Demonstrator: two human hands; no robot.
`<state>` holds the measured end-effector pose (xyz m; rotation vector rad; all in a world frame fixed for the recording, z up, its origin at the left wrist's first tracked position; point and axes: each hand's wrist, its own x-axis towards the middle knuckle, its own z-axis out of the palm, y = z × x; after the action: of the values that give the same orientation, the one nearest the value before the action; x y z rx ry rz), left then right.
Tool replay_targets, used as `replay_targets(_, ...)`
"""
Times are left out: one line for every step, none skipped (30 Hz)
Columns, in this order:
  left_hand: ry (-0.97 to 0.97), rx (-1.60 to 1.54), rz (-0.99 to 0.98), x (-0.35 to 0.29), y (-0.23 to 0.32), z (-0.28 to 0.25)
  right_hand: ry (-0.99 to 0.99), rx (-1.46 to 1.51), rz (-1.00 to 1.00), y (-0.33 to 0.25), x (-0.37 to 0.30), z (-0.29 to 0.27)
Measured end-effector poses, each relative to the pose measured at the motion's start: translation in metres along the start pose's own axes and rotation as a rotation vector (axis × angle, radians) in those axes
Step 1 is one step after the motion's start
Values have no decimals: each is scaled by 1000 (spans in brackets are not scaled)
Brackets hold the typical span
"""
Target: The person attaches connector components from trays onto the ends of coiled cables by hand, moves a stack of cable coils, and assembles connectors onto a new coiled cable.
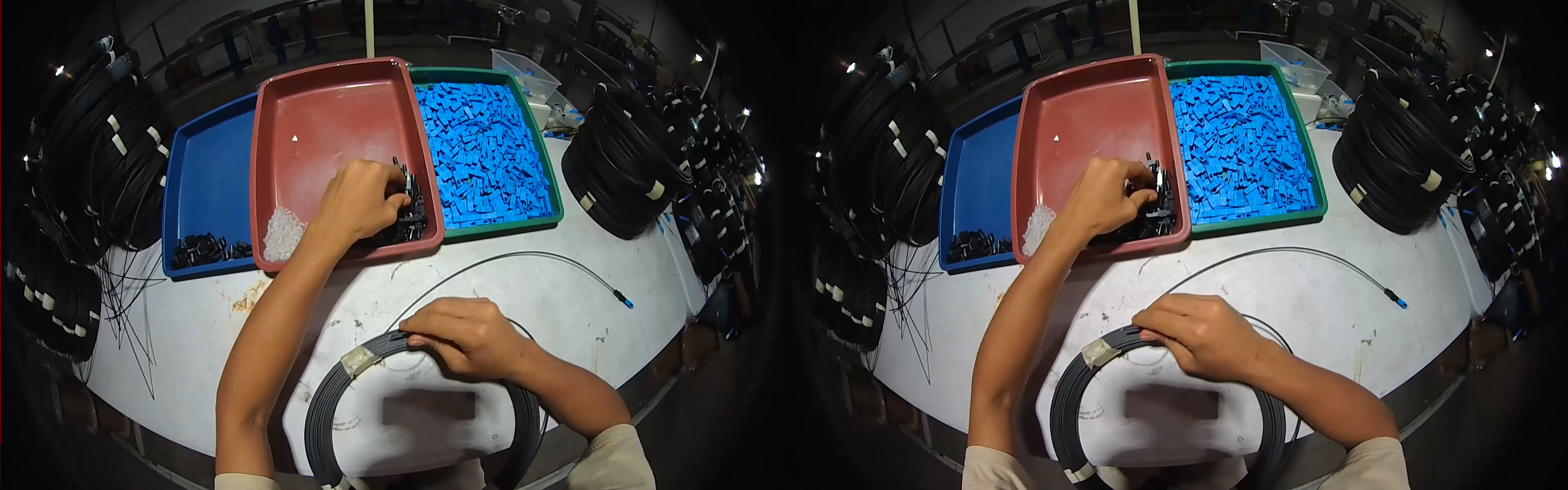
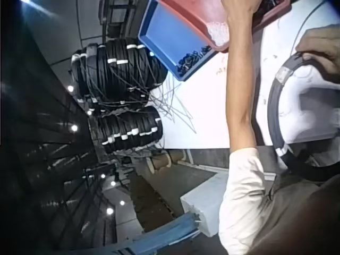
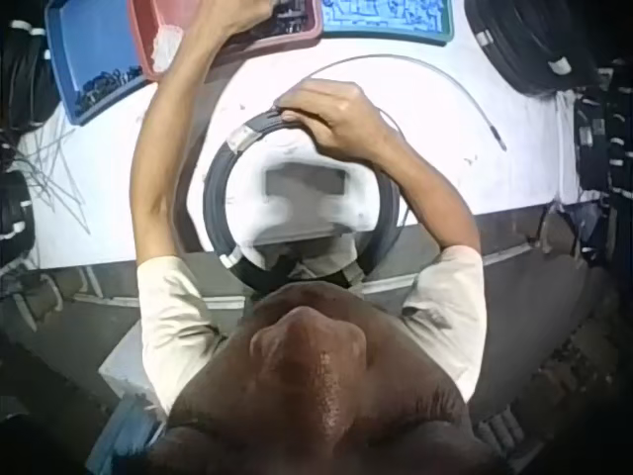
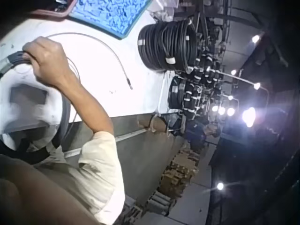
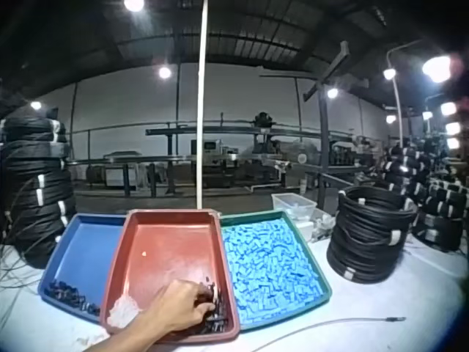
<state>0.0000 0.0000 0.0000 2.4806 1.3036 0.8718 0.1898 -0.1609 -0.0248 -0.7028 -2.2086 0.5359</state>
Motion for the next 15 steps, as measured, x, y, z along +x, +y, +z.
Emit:
replay_targets(-44, 67, -34, 1, 1, 1, 4, 2, -6, 0, -1, 0)
replay_targets(-89, 134, -68, 2, 2, 2, 13, -3, -20, 0, -2, 0)
replay_targets(-85, 135, -63, 4, -2, 2, 16, -8, -23, -1, 0, 0)
replay_targets(-60, 86, -75, 6, -8, 4, 14, -1, -18, -1, 2, 0)
replay_targets(-35, 37, -88, 8, -12, 4, 12, 6, -12, -1, 3, 1)
replay_targets(-34, 37, -85, 10, -12, 4, 22, 5, -14, 0, 3, 1)
replay_targets(-34, 25, -113, 11, -11, 4, 23, 3, -14, 1, 2, 1)
replay_targets(-34, 13, -141, 13, -11, 4, 20, -3, -15, 2, 1, 1)
replay_targets(-36, 13, -139, 14, -9, 3, 17, -8, -13, 2, 1, 0)
replay_targets(-18, -26, -153, 15, -7, 1, 30, -18, -24, 3, 1, 1)
replay_targets(0, -65, -166, 16, -7, 1, 32, -19, -21, 4, 1, 1)
replay_targets(-1, -64, -167, 17, -9, 2, 35, -10, -25, 5, 1, 2)
replay_targets(-6, -124, -205, 17, -11, 2, 37, -1, -29, 5, 1, 2)
replay_targets(-11, -184, -243, 18, -13, 3, 37, 0, -28, 6, 2, 2)
replay_targets(-12, -185, -244, 19, -16, 5, 35, 1, -29, 6, 2, 2)
